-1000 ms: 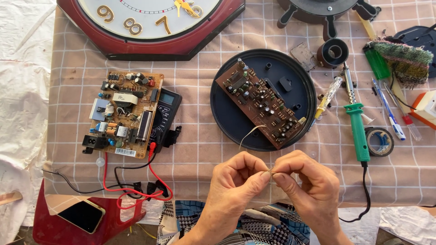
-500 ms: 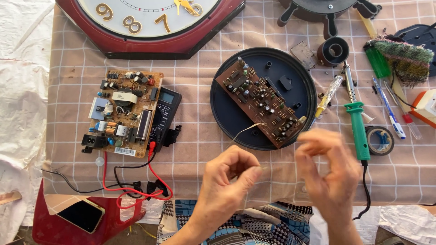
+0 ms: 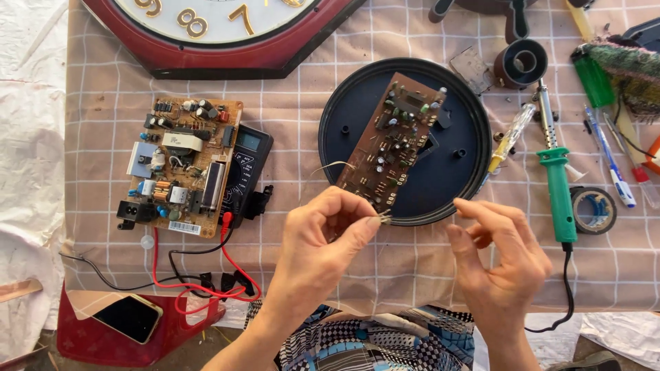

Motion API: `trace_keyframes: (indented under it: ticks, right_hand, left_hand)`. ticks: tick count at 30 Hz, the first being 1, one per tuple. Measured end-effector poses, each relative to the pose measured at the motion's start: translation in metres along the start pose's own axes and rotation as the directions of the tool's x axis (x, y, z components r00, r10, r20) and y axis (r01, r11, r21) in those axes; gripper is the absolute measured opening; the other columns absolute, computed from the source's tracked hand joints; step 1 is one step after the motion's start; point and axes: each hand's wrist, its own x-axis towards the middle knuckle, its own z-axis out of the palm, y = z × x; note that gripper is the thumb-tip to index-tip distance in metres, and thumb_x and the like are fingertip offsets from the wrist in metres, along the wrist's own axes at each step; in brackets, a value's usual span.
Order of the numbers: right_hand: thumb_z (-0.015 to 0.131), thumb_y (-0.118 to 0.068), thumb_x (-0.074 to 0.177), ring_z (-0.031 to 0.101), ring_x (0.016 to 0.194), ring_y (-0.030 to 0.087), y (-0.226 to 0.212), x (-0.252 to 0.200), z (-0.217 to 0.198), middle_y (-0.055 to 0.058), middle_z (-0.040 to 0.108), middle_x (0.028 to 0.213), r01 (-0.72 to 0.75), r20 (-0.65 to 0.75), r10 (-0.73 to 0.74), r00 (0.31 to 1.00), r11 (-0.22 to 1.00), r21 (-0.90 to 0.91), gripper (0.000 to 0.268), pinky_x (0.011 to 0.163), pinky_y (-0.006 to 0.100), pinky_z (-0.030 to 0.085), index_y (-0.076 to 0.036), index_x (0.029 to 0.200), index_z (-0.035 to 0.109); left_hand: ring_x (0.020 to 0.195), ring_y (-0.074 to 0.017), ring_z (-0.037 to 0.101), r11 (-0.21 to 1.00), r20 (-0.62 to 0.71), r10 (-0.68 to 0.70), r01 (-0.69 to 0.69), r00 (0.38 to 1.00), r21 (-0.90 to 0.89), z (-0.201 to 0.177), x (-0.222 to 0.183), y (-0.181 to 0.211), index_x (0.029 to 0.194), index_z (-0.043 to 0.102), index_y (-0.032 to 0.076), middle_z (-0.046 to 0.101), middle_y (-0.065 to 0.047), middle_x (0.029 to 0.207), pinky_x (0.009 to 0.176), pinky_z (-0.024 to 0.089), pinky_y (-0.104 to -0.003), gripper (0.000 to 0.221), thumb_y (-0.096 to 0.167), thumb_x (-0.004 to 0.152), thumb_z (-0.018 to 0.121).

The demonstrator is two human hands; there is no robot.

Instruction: Soldering wires onto a circuit board as part of a clock or electronics repair task.

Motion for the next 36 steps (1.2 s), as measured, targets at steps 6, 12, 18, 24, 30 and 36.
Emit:
trace_keyframes:
  ticks: [6, 12, 18, 24, 30, 36]
  right_hand:
    - [0.065, -0.016, 0.07, 0.056, 0.058, 0.009, -0.018, 0.002, 0.011, 0.008, 0.062, 0.085, -0.098, 0.16, 0.052, 0.986, 0.951, 0.294, 0.033, 0.055, 0.018, 0.046, -0.002, 0.098, 0.056]
    - [0.068, -0.026, 0.075, 0.052, 0.068, 0.013, -0.016, 0.004, 0.034, 0.001, 0.052, 0.08, 0.214, 0.206, -0.184, 0.961, 0.967, -0.138, 0.033, 0.057, 0.025, 0.043, -0.017, 0.106, 0.058]
    - [0.064, -0.007, 0.079, 0.051, 0.064, 0.015, 0.003, 0.007, 0.008, 0.004, 0.053, 0.076, 0.275, 0.22, -0.229, 0.948, 0.939, -0.209, 0.021, 0.059, 0.027, 0.042, -0.014, 0.098, 0.06]
    - [0.063, -0.006, 0.074, 0.049, 0.056, 0.01, -0.006, 0.003, -0.008, 0.008, 0.056, 0.078, -0.069, 0.171, 0.041, 0.985, 0.985, 0.16, 0.013, 0.055, 0.018, 0.04, -0.002, 0.087, 0.061]
    - [0.063, -0.014, 0.069, 0.056, 0.063, 0.015, -0.014, 0.001, 0.001, 0.019, 0.058, 0.088, -0.131, 0.224, -0.023, 0.974, 0.749, 0.65, 0.029, 0.057, 0.019, 0.051, 0.003, 0.091, 0.055]
    - [0.065, -0.006, 0.067, 0.057, 0.058, 0.011, -0.017, 0.001, 0.0, 0.011, 0.063, 0.074, -0.007, 0.156, -0.057, 0.986, 0.924, 0.382, 0.015, 0.036, 0.014, 0.028, -0.002, 0.079, 0.06]
  left_hand:
    - [0.058, -0.0058, 0.048, 0.949, 0.148, -0.13, 0.166, 0.98, -0.267, 0.002, 0.0, 0.003, 0.076, 0.059, 0.003, 0.056, -0.001, 0.066, 0.052, 0.04, -0.017, 0.003, 0.004, 0.077, 0.062]
    - [0.053, -0.0058, 0.043, 0.9, 0.019, -0.148, 0.142, 0.989, -0.413, -0.008, -0.005, 0.002, 0.076, 0.057, 0.002, 0.053, -0.001, 0.063, 0.048, 0.036, -0.017, 0.007, 0.007, 0.077, 0.062]
    - [0.053, -0.0063, 0.045, 0.93, -0.014, -0.16, 0.146, 0.987, -0.337, -0.015, -0.008, 0.003, 0.073, 0.059, 0.002, 0.053, -0.001, 0.061, 0.05, 0.039, -0.017, 0.006, 0.006, 0.076, 0.061]
    - [0.058, -0.0053, 0.049, 0.909, 0.155, -0.162, 0.208, 0.975, -0.36, 0.002, -0.008, -0.003, 0.076, 0.06, 0.003, 0.057, -0.001, 0.067, 0.052, 0.039, -0.016, 0.003, 0.004, 0.076, 0.062]
    - [0.052, -0.0038, 0.04, 0.825, 0.324, -0.238, 0.367, 0.916, -0.43, 0.007, -0.008, -0.008, 0.073, 0.057, 0.004, 0.051, 0.001, 0.062, 0.045, 0.031, -0.016, 0.014, 0.015, 0.074, 0.064]
    - [0.05, -0.0043, 0.039, 0.771, 0.4, -0.246, 0.429, 0.883, -0.471, 0.01, -0.008, -0.012, 0.073, 0.057, 0.004, 0.05, 0.001, 0.06, 0.045, 0.029, -0.017, 0.015, 0.016, 0.072, 0.065]
